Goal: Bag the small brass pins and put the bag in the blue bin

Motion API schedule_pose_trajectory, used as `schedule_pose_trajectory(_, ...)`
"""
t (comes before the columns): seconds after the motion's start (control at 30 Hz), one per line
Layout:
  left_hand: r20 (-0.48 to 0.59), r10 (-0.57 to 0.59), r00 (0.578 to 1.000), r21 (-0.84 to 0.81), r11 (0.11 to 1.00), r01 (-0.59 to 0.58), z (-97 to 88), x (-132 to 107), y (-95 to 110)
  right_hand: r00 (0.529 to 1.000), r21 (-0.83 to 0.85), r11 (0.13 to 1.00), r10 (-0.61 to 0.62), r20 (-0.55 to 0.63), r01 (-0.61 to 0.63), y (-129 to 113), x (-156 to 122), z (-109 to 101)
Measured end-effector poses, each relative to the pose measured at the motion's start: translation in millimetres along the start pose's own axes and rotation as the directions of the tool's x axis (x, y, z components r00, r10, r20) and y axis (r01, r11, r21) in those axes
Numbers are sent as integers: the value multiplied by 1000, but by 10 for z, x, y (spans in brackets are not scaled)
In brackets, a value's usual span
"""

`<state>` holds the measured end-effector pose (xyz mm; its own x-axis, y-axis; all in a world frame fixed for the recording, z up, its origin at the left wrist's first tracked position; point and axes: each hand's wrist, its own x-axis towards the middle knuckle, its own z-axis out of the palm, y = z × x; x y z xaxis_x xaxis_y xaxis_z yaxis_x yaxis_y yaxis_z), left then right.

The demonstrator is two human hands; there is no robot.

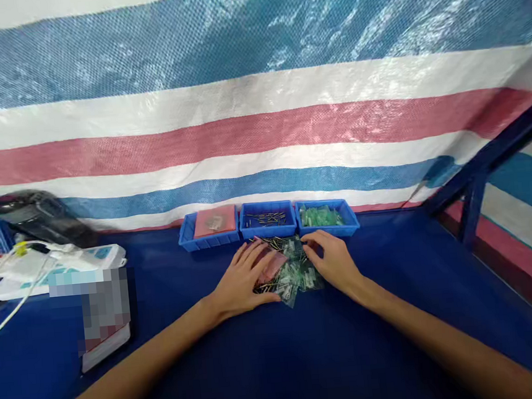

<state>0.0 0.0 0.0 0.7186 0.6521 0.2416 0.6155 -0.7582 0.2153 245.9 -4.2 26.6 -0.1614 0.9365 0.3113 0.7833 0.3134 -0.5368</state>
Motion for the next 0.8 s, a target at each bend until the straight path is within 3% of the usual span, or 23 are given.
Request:
schedule_pose_trajectory(0.07,-36,-27,999,-35,999,26,-32,27,-5,989,-63,997,-35,146,44,-60,156,-117)
schedule_pose_trajectory(0.17,-153,-97,983,-126,989,78,-94,127,-10,936,-188,976,-39,350,111,-154,373,-240)
schedule_pose_trajectory(0.23,-260,-162,952,-201,973,111,-135,232,-20,917,-239,959,-50,396,155,-208,480,-265)
schedule_pose_trajectory(0.4,-490,-243,837,-387,921,41,-119,391,-118,873,-300,934,-23,488,192,-223,535,-235)
schedule_pose_trajectory(0.57,-535,-305,788,-443,895,46,6,323,-232,769,-235,936,-55,637,262,-203,415,-345)
schedule_pose_trajectory(0.8,-546,-261,796,-407,913,21,24,292,-237,731,-416,839,31,682,352,-322,286,-316)
